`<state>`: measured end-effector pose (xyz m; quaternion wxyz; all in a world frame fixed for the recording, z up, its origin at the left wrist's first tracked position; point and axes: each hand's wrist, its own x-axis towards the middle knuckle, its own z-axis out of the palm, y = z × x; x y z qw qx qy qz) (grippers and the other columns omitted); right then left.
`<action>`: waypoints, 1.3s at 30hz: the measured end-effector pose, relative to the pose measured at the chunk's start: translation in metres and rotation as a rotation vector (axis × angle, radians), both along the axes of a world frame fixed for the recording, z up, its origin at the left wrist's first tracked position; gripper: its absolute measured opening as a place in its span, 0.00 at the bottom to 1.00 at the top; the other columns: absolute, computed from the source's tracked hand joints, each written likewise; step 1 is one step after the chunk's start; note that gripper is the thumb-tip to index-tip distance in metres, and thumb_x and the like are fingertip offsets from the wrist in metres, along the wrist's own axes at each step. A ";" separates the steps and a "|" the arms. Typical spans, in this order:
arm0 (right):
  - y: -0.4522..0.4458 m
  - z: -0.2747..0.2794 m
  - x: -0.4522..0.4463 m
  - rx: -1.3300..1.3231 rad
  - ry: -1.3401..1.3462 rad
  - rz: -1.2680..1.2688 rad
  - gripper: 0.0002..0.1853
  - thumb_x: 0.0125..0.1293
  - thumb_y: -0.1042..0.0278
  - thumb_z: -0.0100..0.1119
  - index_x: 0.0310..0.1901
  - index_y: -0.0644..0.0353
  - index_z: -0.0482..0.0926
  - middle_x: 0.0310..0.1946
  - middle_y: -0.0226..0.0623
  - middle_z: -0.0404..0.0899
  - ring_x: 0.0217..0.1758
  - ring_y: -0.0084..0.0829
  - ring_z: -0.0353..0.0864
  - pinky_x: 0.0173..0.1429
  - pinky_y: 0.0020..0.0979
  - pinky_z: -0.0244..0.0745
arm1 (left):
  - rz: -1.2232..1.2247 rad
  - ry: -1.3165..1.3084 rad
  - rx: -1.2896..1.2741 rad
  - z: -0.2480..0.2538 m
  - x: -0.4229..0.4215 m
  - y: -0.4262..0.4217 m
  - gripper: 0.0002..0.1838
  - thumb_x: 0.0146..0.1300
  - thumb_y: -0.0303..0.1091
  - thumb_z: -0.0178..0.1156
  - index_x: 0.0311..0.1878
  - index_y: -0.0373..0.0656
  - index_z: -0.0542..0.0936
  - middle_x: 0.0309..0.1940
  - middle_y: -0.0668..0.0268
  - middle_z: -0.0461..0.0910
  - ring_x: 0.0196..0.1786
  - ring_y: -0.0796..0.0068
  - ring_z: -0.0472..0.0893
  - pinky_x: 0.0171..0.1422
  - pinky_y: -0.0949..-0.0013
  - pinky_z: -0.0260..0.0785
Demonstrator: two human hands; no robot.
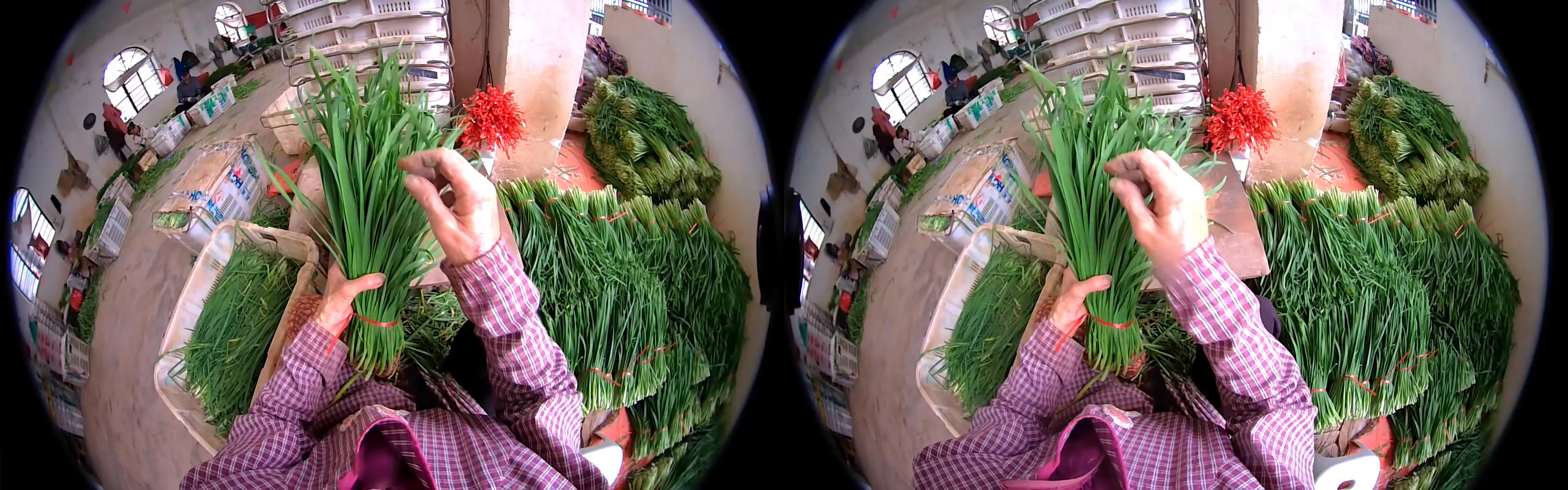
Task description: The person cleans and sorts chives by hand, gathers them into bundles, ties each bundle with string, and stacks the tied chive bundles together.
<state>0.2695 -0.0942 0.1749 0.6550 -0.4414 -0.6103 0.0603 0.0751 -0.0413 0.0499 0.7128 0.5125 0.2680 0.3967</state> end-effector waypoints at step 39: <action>0.022 0.022 0.080 0.107 -0.543 -0.567 0.09 0.55 0.64 0.68 0.38 0.47 0.82 0.39 0.28 0.79 0.44 0.35 0.77 0.46 0.38 0.76 | -0.053 0.198 0.180 0.009 0.017 -0.035 0.36 0.45 0.36 0.70 0.61 0.37 0.71 0.50 0.62 0.78 0.51 0.68 0.78 0.60 0.65 0.70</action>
